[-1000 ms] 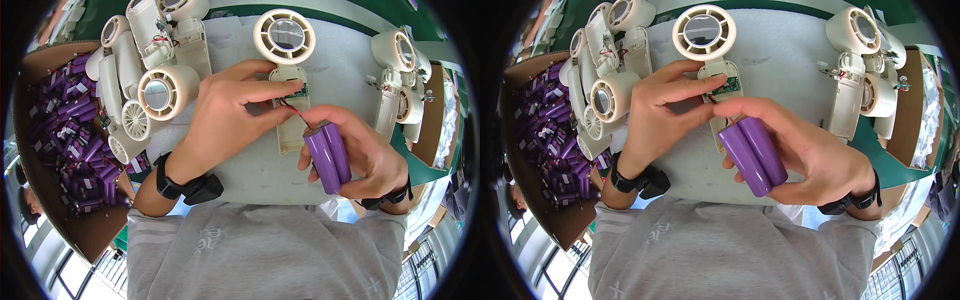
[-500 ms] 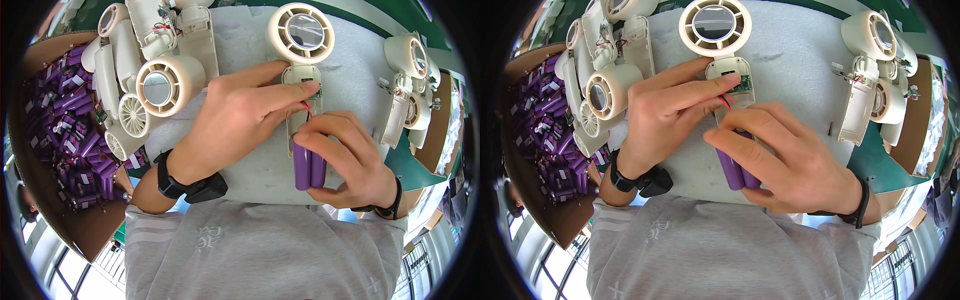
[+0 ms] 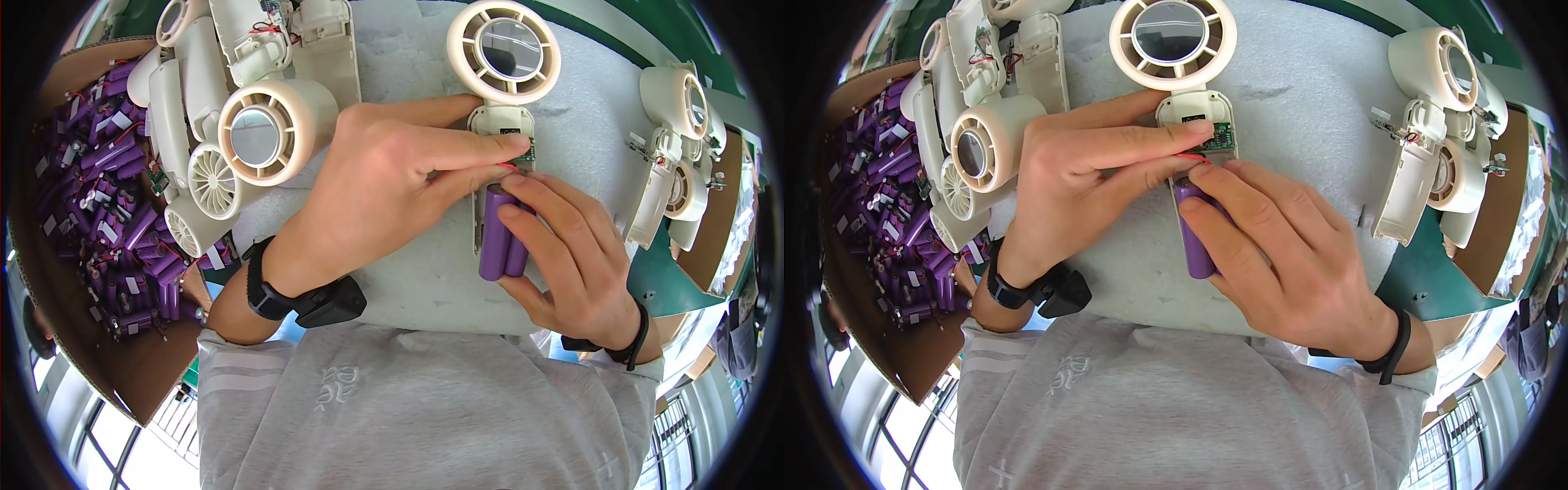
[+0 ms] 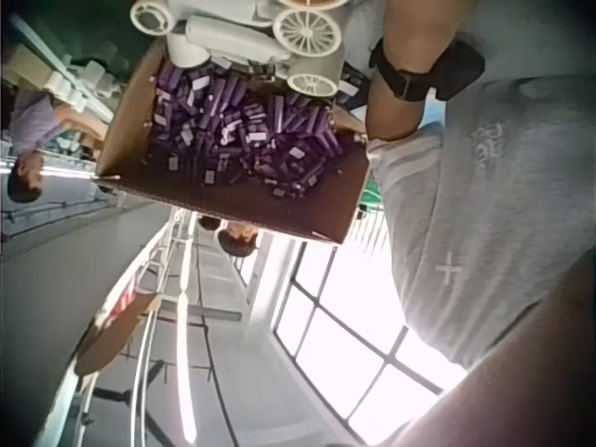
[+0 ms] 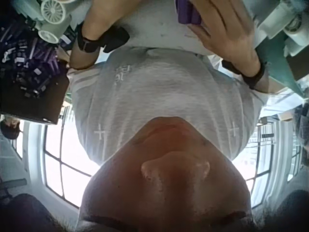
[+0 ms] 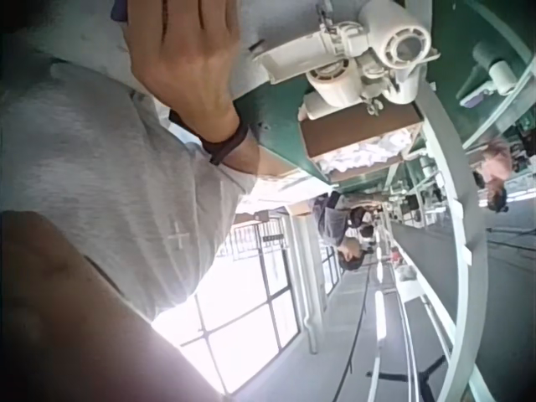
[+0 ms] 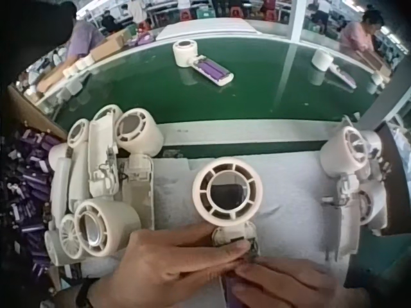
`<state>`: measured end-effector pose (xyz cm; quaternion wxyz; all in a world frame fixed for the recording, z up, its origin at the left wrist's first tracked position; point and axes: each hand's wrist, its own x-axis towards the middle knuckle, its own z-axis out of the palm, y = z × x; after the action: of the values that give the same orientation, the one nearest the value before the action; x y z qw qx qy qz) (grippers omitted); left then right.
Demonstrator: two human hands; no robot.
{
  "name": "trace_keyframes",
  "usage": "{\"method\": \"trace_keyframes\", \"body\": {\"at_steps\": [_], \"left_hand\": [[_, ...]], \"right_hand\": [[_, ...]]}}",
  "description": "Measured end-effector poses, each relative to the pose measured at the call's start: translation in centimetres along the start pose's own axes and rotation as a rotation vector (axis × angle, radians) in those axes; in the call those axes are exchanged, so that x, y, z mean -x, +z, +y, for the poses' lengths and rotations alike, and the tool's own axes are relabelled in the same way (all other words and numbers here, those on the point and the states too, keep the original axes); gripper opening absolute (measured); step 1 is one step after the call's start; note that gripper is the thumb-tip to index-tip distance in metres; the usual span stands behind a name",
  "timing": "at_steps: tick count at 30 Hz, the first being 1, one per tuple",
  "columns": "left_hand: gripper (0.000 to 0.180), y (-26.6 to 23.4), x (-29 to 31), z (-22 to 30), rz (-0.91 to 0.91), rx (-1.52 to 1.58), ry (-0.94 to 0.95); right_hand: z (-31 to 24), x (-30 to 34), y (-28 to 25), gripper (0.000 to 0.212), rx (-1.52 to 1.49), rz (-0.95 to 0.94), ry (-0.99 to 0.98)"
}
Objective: The person assembles portable fans by retrieving battery packs from a box, connecting their wires to circuit boards inside the fan casings, and fitting the batteries into the housings before placing the fans onto a conveyor belt.
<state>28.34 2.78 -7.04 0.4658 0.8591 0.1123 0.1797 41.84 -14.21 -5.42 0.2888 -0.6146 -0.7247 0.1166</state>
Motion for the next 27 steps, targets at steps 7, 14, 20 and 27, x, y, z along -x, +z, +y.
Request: {"method": "trace_keyframes", "body": {"at_steps": [7,14,20,27], "left_hand": [[0.027,-0.3,0.5,-0.5,-0.03,0.069,-0.035],[0.025,-0.6,1.1,-1.6,-0.045,0.124,-0.037],[0.026,-1.1,1.5,-2.0,-0.075,0.165,-0.101],[0.027,-1.0,1.8,-2.6,-0.056,0.172,-0.104]], "right_hand": [[-0.6,-0.2,1.1,0.041,0.061,0.08,0.046],[-0.8,-0.7,1.3,0.041,0.081,0.037,0.045],[-1.1,-0.4,2.5,0.051,0.056,-0.009,0.11],[-0.9,-1.0,2.6,0.052,0.094,-0.09,0.107]]}}
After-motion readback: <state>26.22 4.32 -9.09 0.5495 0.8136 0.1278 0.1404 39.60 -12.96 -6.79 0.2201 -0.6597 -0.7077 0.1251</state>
